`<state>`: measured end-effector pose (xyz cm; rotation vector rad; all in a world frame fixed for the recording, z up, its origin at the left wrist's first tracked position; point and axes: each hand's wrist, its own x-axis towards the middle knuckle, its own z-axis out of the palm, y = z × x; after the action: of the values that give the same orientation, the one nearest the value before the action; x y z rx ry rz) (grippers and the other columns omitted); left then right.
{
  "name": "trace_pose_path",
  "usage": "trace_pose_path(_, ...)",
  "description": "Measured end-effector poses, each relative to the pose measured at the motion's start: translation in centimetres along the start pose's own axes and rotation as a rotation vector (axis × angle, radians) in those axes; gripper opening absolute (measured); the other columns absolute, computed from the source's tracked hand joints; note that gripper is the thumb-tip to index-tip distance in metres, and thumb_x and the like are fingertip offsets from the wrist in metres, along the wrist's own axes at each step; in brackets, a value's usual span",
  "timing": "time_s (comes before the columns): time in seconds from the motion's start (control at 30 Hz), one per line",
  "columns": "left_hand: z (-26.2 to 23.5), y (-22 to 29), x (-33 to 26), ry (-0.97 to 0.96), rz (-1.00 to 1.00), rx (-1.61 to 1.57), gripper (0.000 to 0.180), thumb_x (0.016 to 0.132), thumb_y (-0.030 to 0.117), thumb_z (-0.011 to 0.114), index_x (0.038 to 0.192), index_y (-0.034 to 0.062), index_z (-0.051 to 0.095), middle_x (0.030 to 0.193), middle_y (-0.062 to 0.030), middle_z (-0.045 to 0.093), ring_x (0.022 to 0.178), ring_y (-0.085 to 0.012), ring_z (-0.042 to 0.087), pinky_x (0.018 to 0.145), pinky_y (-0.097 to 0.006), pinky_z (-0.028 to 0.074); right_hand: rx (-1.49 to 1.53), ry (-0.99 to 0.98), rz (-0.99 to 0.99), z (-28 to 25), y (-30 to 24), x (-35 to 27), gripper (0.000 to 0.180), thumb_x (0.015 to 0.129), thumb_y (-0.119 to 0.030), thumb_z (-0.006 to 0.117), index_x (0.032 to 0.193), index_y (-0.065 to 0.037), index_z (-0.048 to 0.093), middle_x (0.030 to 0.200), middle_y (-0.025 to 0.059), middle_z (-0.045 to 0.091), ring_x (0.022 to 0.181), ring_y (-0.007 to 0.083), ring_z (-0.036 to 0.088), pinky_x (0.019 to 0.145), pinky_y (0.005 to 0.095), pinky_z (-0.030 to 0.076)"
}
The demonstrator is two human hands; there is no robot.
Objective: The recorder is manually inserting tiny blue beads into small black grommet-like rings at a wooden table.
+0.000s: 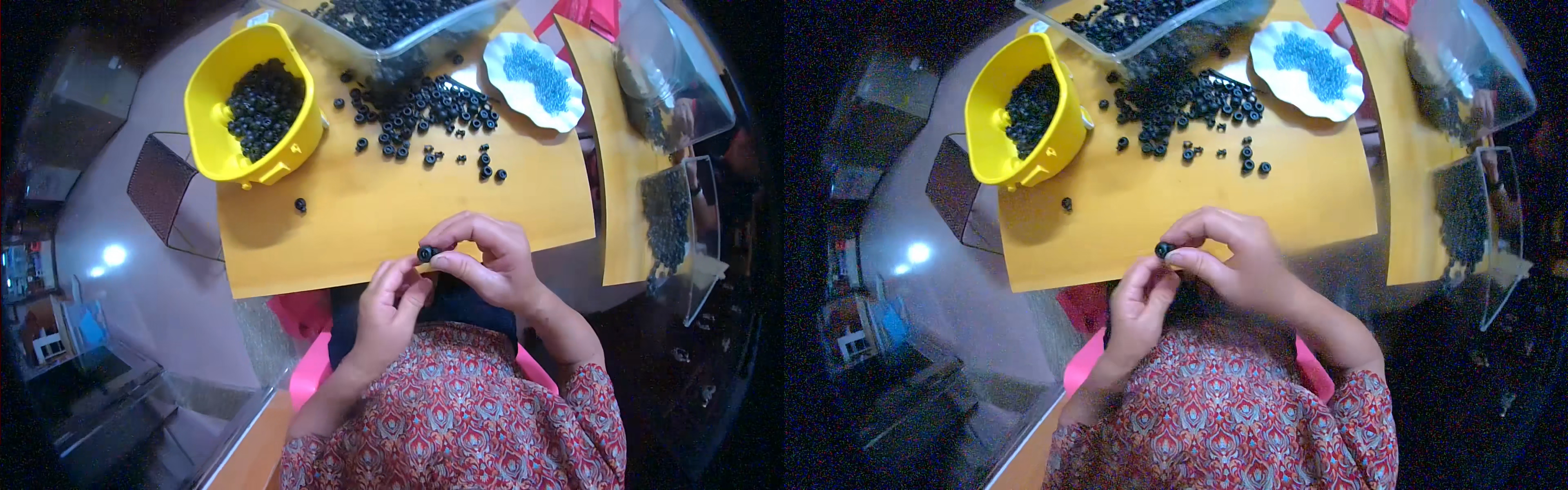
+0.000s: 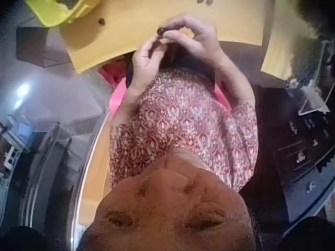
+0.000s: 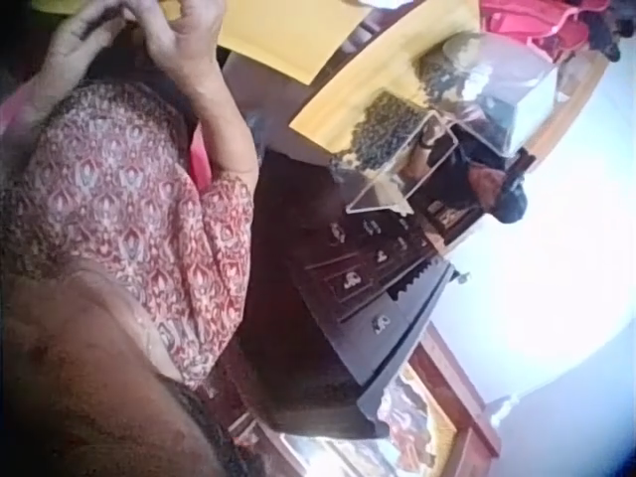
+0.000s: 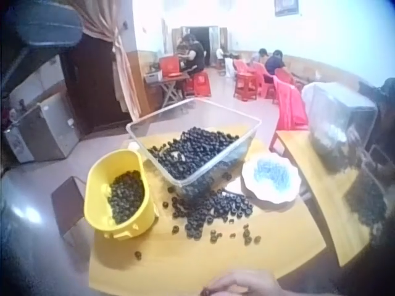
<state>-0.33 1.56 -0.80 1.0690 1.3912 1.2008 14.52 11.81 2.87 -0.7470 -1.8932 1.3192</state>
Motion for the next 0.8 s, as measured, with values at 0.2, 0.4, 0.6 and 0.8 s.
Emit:
trace_pose_path(0.2, 0.7, -2.3, -1.6, -0.026, 0.27, 0.322, 0.023, 0.08, 0.006, 0.065, 0.102, -0.0004, 0.059, 0.082, -0.014, 0.057, 0.074, -0.0289, 0.06, 0.067, -0.037, 0.049, 0.123, -0.104, 0.278, 0.7, -0.1, 1.4, 0.013, 0.085, -0.003, 0.066, 0.095, 0.003, 0.061, 0.089, 0.007, 0.066, 0.082, 0.0117, 0.064, 0.074, 0.0241, 0.052)
trace_pose_path(0.4, 0.5, -3.0, -2.1, -0.11, 0.322, 0.326, 0.02, 0.081, 0.011, 0.066, 0.097, 0.001, 0.061, 0.079, -0.0148, 0.056, 0.072, -0.0327, 0.059, 0.063, -0.039, 0.047, 0.125, -0.177, 0.12, 2.3, -2.1, 10.2, 0.015, 0.084, -0.005, 0.068, 0.095, 0.002, 0.06, 0.085, 0.0065, 0.066, 0.079, 0.0127, 0.065, 0.071, 0.0248, 0.053)
trace_pose_path(0.6, -0.1, -2.6, -2.4, -0.074, 0.308, 0.259, 0.019, 0.081, 0.01, 0.065, 0.097, -0.0004, 0.062, 0.08, -0.0151, 0.058, 0.072, -0.0326, 0.06, 0.064, -0.038, 0.048, -0.125, -0.05, -0.043, 3.6, -4.8, 18.9, 0.036, 0.087, -0.013, 0.066, 0.117, 0.004, 0.058, 0.103, 0.0119, 0.067, 0.088, 0.0129, 0.064, 0.075, 0.0244, 0.053)
trace_pose_path(0.8, -0.7, -1.7, -2.3, -0.052, 0.276, 0.158, 0.018, 0.083, 0.009, 0.065, 0.097, -0.0004, 0.062, 0.081, -0.0141, 0.059, 0.072, -0.0275, 0.062, 0.064, -0.033, 0.049, 0.004, 0.077, -0.062, 3.0, -0.3, 13.9, 0.02, 0.085, -0.008, 0.066, 0.102, 0.002, 0.064, 0.086, 0.0089, 0.069, 0.076, 0.0121, 0.067, 0.066, 0.0232, 0.053)
